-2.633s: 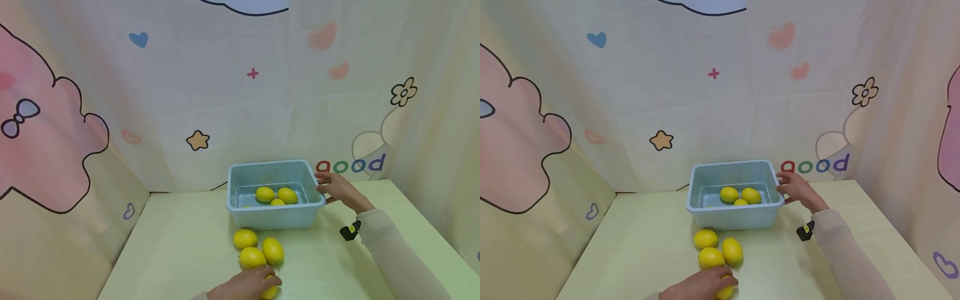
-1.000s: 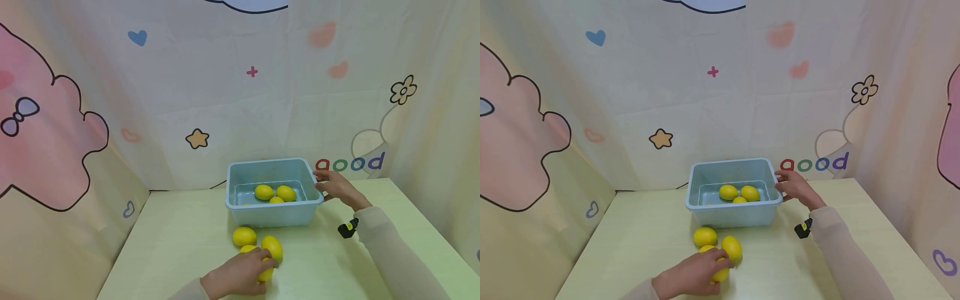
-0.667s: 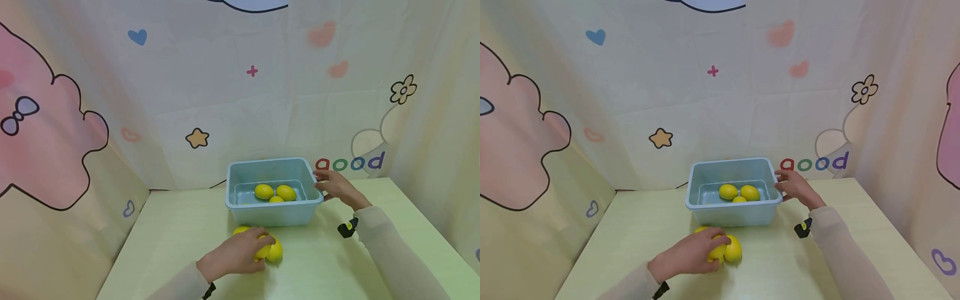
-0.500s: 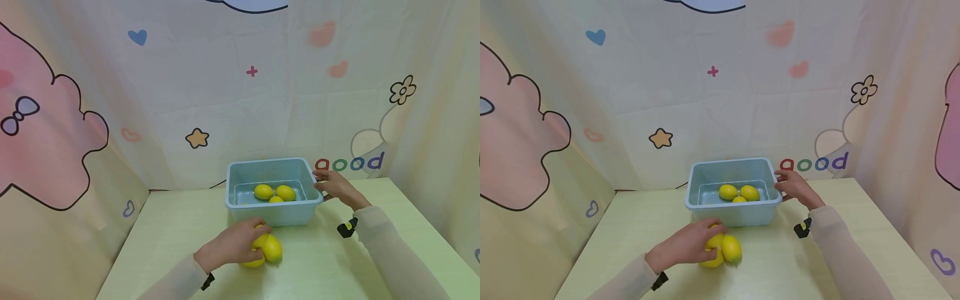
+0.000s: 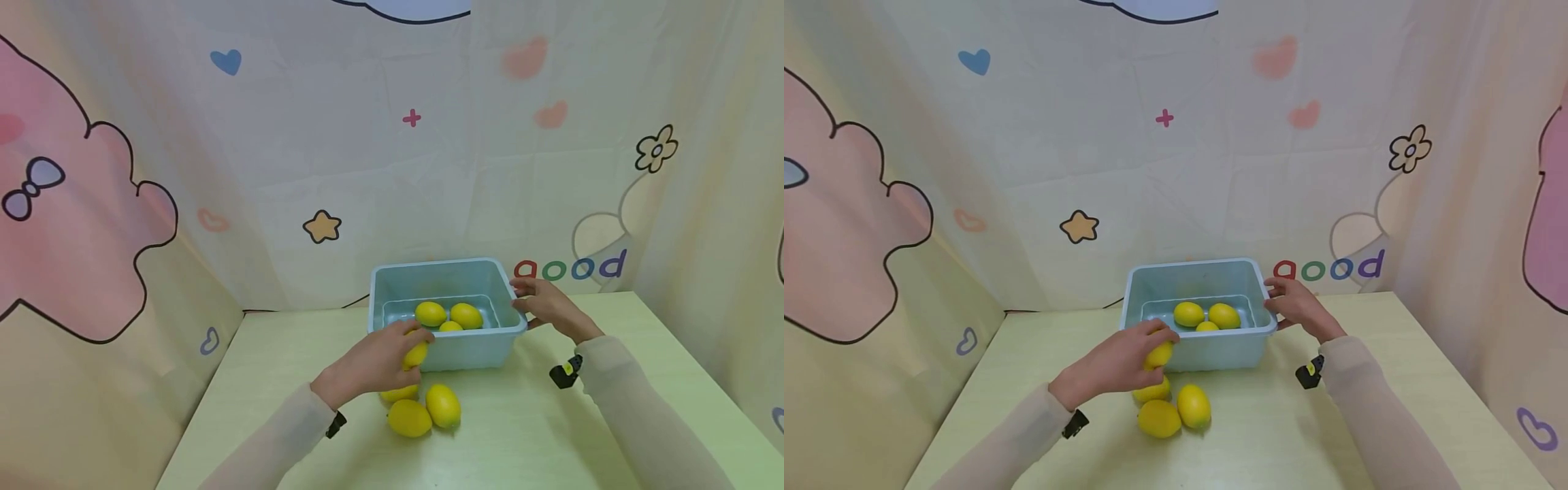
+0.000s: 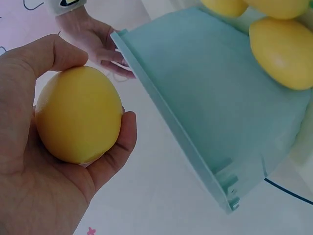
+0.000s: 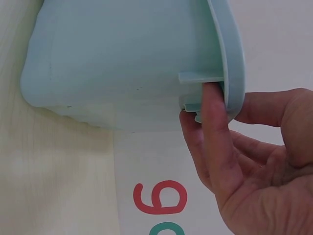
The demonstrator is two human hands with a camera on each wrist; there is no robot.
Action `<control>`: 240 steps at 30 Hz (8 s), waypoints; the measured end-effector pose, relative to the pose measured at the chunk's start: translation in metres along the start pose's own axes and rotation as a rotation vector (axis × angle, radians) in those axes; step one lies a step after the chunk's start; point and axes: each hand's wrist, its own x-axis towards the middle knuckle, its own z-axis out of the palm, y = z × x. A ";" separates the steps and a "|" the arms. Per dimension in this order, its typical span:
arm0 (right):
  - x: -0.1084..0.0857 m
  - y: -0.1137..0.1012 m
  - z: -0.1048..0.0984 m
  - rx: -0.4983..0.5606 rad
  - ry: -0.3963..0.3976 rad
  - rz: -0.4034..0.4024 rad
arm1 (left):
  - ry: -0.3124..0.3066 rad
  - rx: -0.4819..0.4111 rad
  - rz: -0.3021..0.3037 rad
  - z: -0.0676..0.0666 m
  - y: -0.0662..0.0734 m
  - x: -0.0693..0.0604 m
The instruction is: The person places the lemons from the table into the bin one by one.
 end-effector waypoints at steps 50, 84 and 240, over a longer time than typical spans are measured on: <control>0.001 0.003 0.000 -0.008 0.009 -0.003 | 0.005 -0.115 -0.279 -0.035 -0.067 0.083; -0.002 0.000 0.000 0.014 0.003 0.000 | -0.198 -0.207 -0.498 -0.018 -0.088 0.119; -0.001 0.003 0.000 0.037 -0.003 -0.029 | -0.208 0.007 0.046 0.109 -0.009 -0.045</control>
